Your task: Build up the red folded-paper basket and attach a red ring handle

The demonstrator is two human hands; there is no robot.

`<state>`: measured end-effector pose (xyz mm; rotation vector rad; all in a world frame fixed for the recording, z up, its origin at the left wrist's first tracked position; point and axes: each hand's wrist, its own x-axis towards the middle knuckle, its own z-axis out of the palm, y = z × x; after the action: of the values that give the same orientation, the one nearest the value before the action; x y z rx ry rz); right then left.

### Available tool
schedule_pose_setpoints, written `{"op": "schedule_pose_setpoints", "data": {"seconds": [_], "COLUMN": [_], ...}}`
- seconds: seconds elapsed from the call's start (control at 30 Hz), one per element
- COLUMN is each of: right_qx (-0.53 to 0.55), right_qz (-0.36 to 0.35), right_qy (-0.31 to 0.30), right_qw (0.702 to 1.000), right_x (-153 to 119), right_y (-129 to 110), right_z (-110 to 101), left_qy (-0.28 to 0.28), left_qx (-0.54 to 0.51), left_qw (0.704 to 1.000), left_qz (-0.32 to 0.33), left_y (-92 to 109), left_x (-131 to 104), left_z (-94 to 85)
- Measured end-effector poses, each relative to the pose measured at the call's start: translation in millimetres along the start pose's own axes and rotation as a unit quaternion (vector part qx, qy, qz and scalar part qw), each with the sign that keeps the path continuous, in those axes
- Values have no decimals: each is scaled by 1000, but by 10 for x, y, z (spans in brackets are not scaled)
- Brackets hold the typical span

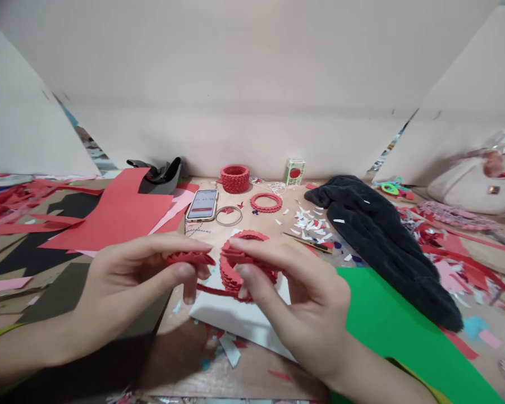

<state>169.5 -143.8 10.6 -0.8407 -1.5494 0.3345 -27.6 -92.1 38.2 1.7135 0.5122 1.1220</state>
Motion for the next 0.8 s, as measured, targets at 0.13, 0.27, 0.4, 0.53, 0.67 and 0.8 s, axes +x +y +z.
{"op": "schedule_pose_setpoints", "data": {"seconds": [0.13,0.27,0.4,0.53,0.67,0.8], "right_qx": [-36,-59,-60,-49,-45,-33], "right_qz": [-64,-83,-77,-72,-70,-67], "right_qy": [-31,-46,-52,-55,-55,-68], "right_qw": [997,994,994,995,995,995], "right_x": [26,45,31,19,21,32], "right_y": [-53,-68,-49,-42,-52,-69], "right_z": [-5,-8,-6,1,5,-8], "left_qy": [-15,-27,-28,-32,-37,-50], "left_qx": [50,68,87,87,85,82], "left_qw": [998,997,995,994,994,993], "left_qz": [22,35,49,60,62,63], "left_y": [18,15,-15,-42,-40,-41], "left_x": [-38,-50,-46,-55,-68,-71], "left_z": [-22,-36,-40,-38,-38,-61]}}
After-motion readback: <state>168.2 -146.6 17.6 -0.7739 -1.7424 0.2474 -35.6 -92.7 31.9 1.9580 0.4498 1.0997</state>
